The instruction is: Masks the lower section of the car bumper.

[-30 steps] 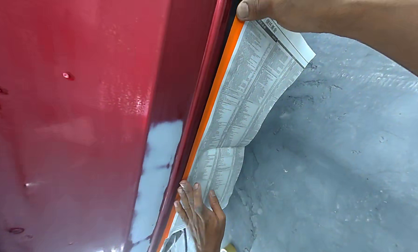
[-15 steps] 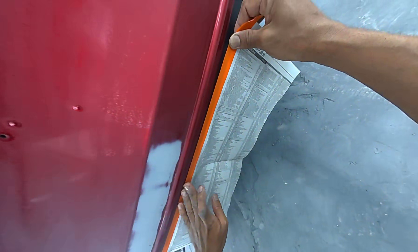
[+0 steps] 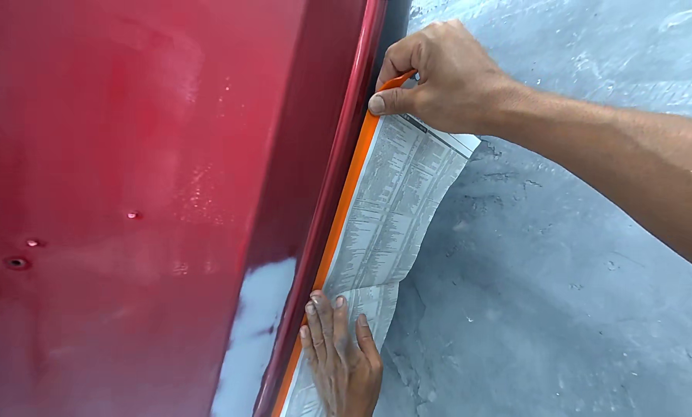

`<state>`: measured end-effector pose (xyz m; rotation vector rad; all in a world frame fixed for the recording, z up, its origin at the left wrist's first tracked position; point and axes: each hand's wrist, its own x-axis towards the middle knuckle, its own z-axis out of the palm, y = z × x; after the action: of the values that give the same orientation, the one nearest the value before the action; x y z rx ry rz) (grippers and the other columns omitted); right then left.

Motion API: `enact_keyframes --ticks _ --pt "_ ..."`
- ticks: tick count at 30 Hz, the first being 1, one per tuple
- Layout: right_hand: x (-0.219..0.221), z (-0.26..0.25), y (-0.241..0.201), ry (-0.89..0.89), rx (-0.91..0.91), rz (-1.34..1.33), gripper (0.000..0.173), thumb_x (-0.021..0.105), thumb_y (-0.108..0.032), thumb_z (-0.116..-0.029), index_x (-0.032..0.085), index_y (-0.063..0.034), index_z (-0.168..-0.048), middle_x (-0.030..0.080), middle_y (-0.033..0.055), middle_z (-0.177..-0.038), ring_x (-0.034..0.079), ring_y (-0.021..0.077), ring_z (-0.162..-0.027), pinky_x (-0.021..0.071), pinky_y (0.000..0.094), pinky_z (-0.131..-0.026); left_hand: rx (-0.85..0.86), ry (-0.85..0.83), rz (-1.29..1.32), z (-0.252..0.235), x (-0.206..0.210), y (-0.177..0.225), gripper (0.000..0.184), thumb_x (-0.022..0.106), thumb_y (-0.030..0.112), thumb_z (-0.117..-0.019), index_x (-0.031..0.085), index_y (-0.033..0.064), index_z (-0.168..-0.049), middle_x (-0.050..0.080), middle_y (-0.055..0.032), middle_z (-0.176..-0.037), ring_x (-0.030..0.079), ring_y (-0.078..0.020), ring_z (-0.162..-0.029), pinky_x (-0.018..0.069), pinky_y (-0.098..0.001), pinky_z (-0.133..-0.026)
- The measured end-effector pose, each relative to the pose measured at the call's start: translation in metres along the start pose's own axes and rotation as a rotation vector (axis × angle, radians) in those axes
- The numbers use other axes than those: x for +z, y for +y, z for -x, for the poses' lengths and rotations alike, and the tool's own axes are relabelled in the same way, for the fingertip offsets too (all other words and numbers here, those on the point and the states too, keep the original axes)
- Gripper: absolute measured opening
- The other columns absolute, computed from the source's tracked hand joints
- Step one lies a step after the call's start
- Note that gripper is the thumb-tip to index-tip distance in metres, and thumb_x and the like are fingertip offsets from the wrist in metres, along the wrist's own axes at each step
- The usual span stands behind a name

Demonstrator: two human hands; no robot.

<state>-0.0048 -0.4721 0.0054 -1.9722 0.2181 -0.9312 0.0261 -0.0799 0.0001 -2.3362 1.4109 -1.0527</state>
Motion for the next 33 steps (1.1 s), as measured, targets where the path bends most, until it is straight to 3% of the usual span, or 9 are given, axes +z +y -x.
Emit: enact_keyframes --ticks 28,33 --pt "0.005 -0.002 0.003 0.007 -0.017 -0.014 0.025 0.067 -0.045 -0.0967 0.076 -0.0208 -0.096 0.072 -0.0035 -0.093 0.068 0.0144 -0.09 0.052 0.0478 -0.075 0.023 0.023 -0.024 -0.02 0.009 0.011 0.048 0.039 0.03 -0.1086 0.036 0.01 -0.152 0.03 -0.0184 -0.165 0.017 -0.0177 -0.157 0.0067 -0.0366 -0.126" --pt "0.005 -0.002 0.002 0.004 -0.017 -0.009 0.026 0.067 -0.045 -0.0968 0.076 -0.0203 -0.097 0.072 -0.003 -0.095 0.068 0.0153 -0.09 0.0516 0.0482 -0.075 0.05 0.019 -0.032 -0.025 0.01 0.011 0.048 0.039 0.03 -0.1084 0.037 0.0078 -0.152 0.032 -0.0212 -0.163 0.02 -0.0196 -0.157 0.0076 -0.0381 -0.125"
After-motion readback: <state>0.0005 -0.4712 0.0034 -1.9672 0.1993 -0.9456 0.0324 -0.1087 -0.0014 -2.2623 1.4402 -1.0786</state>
